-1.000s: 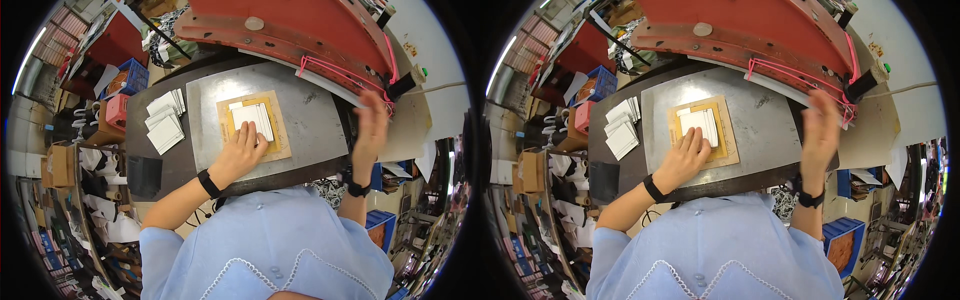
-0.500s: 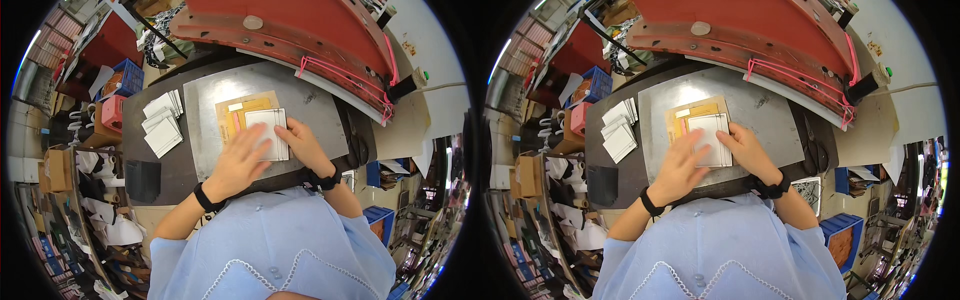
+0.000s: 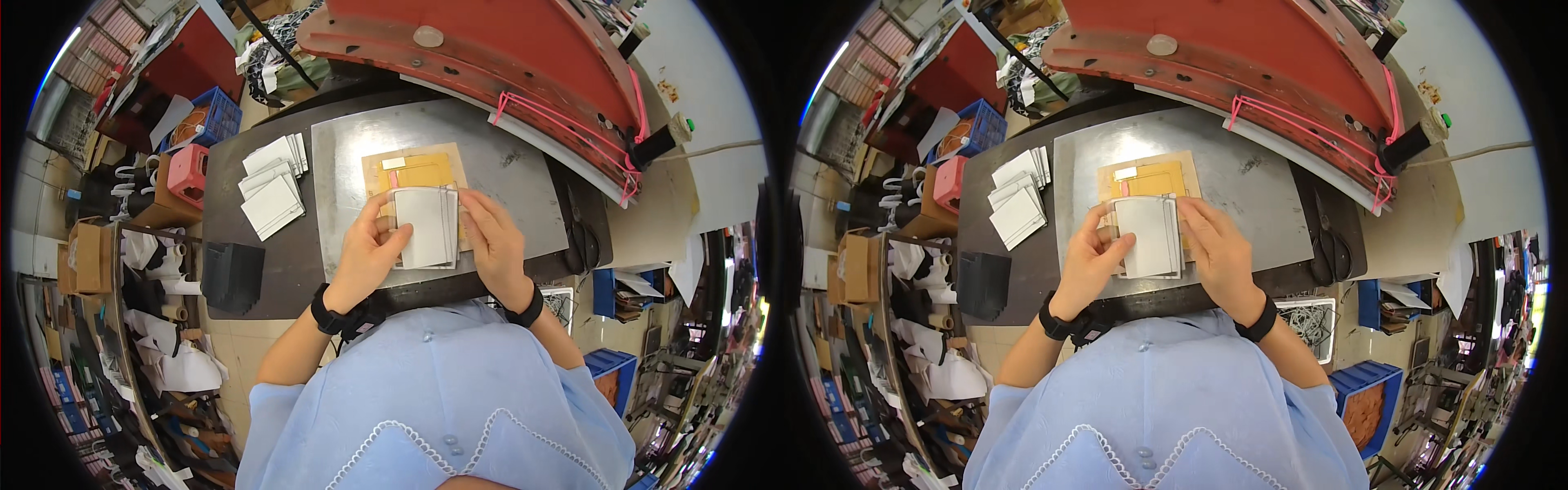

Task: The recorder is using a clicker press machine to cut out leather wallet components from card stock or leather pieces.

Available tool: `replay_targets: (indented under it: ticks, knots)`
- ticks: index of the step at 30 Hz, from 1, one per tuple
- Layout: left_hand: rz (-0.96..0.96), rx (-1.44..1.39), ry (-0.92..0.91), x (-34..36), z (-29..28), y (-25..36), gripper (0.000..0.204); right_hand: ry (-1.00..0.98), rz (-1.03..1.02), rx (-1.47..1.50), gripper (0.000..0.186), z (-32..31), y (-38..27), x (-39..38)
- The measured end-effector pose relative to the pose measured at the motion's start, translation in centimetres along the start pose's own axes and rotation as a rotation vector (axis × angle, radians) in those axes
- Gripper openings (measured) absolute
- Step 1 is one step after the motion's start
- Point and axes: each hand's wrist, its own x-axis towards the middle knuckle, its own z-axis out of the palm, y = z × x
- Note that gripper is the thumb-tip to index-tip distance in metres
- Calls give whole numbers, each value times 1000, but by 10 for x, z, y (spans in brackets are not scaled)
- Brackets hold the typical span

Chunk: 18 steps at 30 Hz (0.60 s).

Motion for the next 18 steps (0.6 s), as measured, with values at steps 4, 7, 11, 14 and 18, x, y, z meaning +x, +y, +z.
replay_targets:
  ticks: [4, 7, 11, 14, 18]
  knots:
    - [163, 245, 27, -2, -2, -20, 50, -173, 261, 188, 27, -2, -5, -8]
    - [139, 315, 13, -4, -2, -22, 56, -141, 343, 405, 23, 6, -8, -6]
    - [61, 70, -45, -1, -2, -22, 60, -306, 618, 576, 18, 12, 14, -11]
    - [-128, -272, -152, 4, -19, -19, 68, -400, 595, 718, 15, 4, 15, -8]
    - [-268, -309, -184, 15, -28, -13, 72, -601, 354, 703, 11, -12, 19, -5]
